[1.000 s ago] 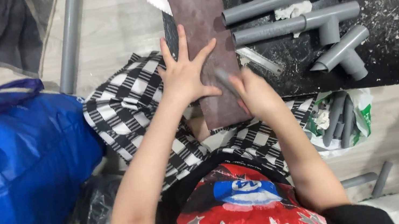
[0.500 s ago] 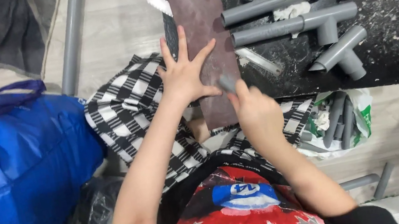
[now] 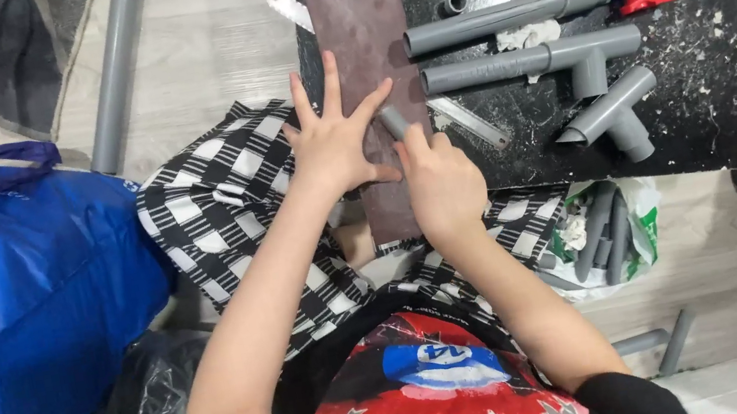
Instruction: The person is sanding the ends of PVC pipes with sandpaper and then fitting them into various connectors to build a structure.
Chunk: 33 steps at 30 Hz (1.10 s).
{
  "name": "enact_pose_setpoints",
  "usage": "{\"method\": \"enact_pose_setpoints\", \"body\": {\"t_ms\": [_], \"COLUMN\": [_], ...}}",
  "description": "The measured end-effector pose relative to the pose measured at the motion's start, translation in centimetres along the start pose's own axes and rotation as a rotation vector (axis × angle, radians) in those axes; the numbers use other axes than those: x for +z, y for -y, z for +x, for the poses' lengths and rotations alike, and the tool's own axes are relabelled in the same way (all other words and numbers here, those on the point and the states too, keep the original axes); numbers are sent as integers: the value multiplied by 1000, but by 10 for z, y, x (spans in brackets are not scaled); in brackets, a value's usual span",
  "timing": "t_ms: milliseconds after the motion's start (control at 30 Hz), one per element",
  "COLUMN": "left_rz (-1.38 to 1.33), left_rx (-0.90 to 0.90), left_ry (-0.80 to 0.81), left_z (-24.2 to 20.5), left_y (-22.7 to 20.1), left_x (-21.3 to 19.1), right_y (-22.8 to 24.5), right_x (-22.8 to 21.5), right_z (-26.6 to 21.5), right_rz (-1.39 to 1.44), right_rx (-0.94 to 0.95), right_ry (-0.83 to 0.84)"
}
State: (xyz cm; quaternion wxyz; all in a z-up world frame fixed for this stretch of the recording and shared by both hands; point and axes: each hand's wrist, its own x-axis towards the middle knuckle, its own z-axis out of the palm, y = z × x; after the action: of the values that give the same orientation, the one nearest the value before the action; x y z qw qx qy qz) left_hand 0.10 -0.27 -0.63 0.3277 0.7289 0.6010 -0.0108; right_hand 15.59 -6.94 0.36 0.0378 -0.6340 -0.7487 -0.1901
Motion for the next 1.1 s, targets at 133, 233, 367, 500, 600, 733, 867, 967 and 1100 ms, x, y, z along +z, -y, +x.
{"method": "enact_pose_setpoints", "body": {"t_ms": [133, 233, 367, 500, 600, 733, 867, 967, 1100], "left_rz": [-12, -14, 18, 82, 68, 58, 55, 77, 57], "left_rx": [1, -1, -8, 11, 17, 12, 27, 37, 34], "left_ry": [21, 16, -16, -102, -118, -100, -128, -151, -150], "left_z": [-2, -2, 6, 10, 11, 9, 11, 11, 9], "left_y": [-1, -1, 3, 9, 10, 9, 10, 13, 12], "left_x": [-7, -5, 8, 21, 21, 18, 23, 29, 25], "right_y": [-6, -9, -8, -15, -7, -17, -27, -17, -29], "right_x": [-36, -21, -19, -55, -20, -18, -26, -24, -43], "right_z": [-17, -19, -7, -13, 13, 8, 23, 45, 43], "right_rz": [-16, 4, 173, 371, 566, 634, 697, 731, 1192], "right_rx": [-47, -74, 35, 19, 187, 340, 362, 466, 741], "right_ry": [37, 67, 119, 269, 469, 639, 811, 955, 1032]}}
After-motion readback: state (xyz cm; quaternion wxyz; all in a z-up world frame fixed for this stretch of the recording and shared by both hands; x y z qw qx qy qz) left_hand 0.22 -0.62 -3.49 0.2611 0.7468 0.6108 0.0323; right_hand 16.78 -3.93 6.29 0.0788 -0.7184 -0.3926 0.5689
